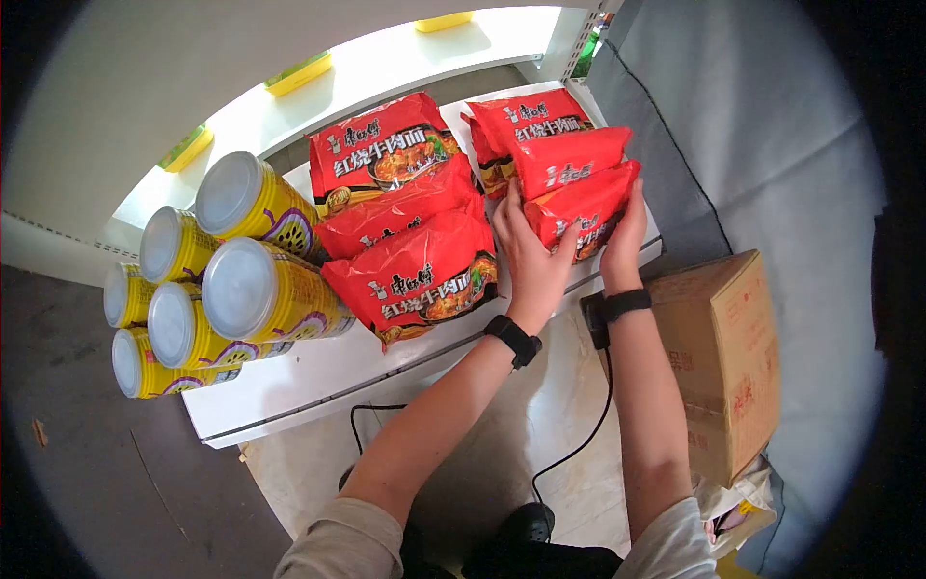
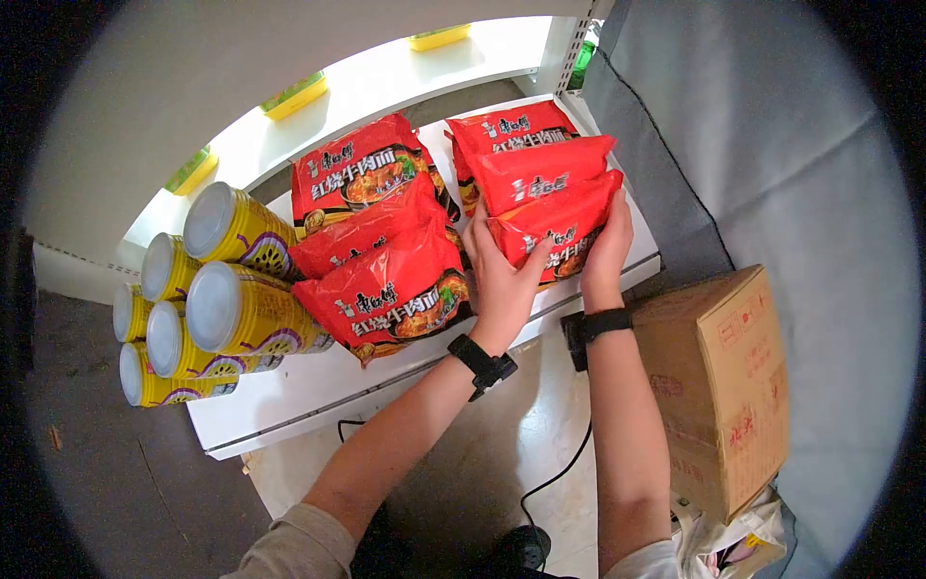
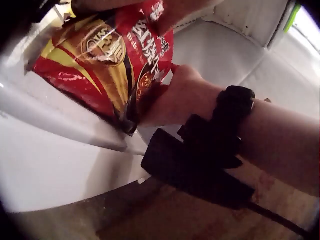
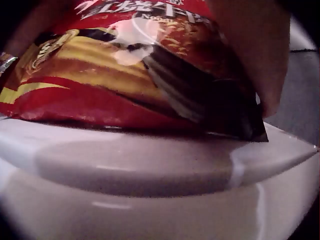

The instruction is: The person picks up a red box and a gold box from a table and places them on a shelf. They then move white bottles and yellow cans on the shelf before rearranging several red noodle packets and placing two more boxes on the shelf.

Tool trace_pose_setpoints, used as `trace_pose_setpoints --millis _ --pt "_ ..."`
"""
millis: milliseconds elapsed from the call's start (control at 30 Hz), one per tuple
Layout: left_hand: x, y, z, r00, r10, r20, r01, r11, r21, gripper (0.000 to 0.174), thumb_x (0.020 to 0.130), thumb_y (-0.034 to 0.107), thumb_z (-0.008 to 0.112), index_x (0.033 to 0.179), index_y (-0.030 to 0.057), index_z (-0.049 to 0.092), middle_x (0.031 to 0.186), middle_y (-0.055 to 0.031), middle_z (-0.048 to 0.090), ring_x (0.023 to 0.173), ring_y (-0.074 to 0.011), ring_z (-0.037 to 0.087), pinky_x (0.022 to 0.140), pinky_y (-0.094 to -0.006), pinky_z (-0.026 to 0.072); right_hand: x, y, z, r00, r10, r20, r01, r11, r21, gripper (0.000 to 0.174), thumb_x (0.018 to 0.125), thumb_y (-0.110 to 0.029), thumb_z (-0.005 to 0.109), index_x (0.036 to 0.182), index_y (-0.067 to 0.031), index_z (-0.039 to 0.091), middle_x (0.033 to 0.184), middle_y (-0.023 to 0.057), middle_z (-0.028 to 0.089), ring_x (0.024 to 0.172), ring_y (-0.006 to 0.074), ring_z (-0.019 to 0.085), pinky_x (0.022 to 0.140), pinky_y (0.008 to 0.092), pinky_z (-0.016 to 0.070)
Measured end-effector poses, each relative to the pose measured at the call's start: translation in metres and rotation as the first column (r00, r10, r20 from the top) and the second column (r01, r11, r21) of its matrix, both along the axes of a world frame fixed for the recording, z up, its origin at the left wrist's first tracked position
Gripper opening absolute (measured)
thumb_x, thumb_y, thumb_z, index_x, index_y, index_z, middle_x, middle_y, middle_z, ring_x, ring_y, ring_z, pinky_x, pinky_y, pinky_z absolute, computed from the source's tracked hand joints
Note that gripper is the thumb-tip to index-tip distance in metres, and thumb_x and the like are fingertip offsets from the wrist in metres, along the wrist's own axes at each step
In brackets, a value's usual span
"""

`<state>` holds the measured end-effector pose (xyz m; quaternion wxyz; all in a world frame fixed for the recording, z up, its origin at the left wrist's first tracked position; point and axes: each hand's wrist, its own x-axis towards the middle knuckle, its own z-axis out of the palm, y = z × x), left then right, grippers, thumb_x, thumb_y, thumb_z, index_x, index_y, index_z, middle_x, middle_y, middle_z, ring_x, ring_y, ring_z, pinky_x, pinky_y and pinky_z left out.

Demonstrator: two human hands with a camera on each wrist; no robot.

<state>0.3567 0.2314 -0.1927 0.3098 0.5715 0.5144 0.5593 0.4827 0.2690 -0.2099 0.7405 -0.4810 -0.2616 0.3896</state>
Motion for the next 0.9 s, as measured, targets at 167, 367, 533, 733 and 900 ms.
trace_pose_setpoints --millis 167,367,533,733,900 --pt "0.002 0.006 -0.013 0.999 0.040 -0.001 -0.040 0.988 -0.149 0.085 0.071 0.019 0.071 0.133 -0.0045 0.018 0.130 -0.0268 0.025 0.122 -0.0413 0.028 0.102 -0.0445 0.0258 0.004 0.015 0.010 0.994 0.045 0.102 -0.027 0.986 -0.165 0.050 0.091 -0.041 0.044 0.105 0.0056 0.057 0.103 0.0100 0.059 0.088 0.0148 0.054 0.082 0.0260 0.0398" --pt "0.001 0.010 -0.017 0.998 0.027 0.049 -0.019 0.988 -0.156 0.087 0.070 0.023 0.073 0.132 -0.0068 0.019 0.133 -0.0275 0.025 0.125 -0.0396 0.026 0.104 -0.0431 0.0245 0.045 0.049 -0.008 0.985 -0.041 0.167 0.086 0.959 -0.271 0.056 0.088 -0.046 0.045 0.106 0.0050 0.058 0.107 0.0144 0.057 0.096 0.0186 0.052 0.085 0.0299 0.0384" --pt "0.002 0.011 -0.017 0.996 0.013 0.085 0.003 0.983 -0.185 0.088 0.069 0.022 0.074 0.132 -0.0063 0.019 0.132 -0.0251 0.029 0.124 -0.0356 0.030 0.104 -0.0411 0.0244 0.072 0.087 -0.011 0.987 0.148 0.064 -0.114 0.919 -0.376 0.063 0.083 -0.053 0.048 0.112 0.0013 0.056 0.109 0.0152 0.056 0.103 0.0209 0.049 0.088 0.0341 0.0370" --pt "-0.001 0.011 -0.017 0.997 -0.007 0.072 0.019 0.985 -0.173 0.093 0.071 0.027 0.071 0.137 -0.0031 0.012 0.140 -0.0319 0.015 0.131 -0.0426 0.017 0.107 -0.0453 0.0186 0.074 0.096 -0.001 0.852 0.517 -0.077 -0.496 0.754 -0.431 0.028 0.086 -0.022 0.048 0.104 -0.0029 0.058 0.100 0.0106 0.062 0.085 0.0210 0.060 0.079 0.0311 0.0478" --pt "0.001 0.003 -0.021 1.000 0.001 -0.026 -0.005 0.992 -0.129 0.089 0.076 0.028 0.067 0.137 -0.0035 0.010 0.140 -0.0307 0.013 0.132 -0.0413 0.015 0.107 -0.0445 0.0176 0.060 0.090 0.009 0.703 0.671 -0.235 -0.707 0.627 -0.326 0.027 0.088 -0.016 0.047 0.108 0.0001 0.054 0.105 0.0134 0.061 0.089 0.0205 0.061 0.082 0.0316 0.0490"
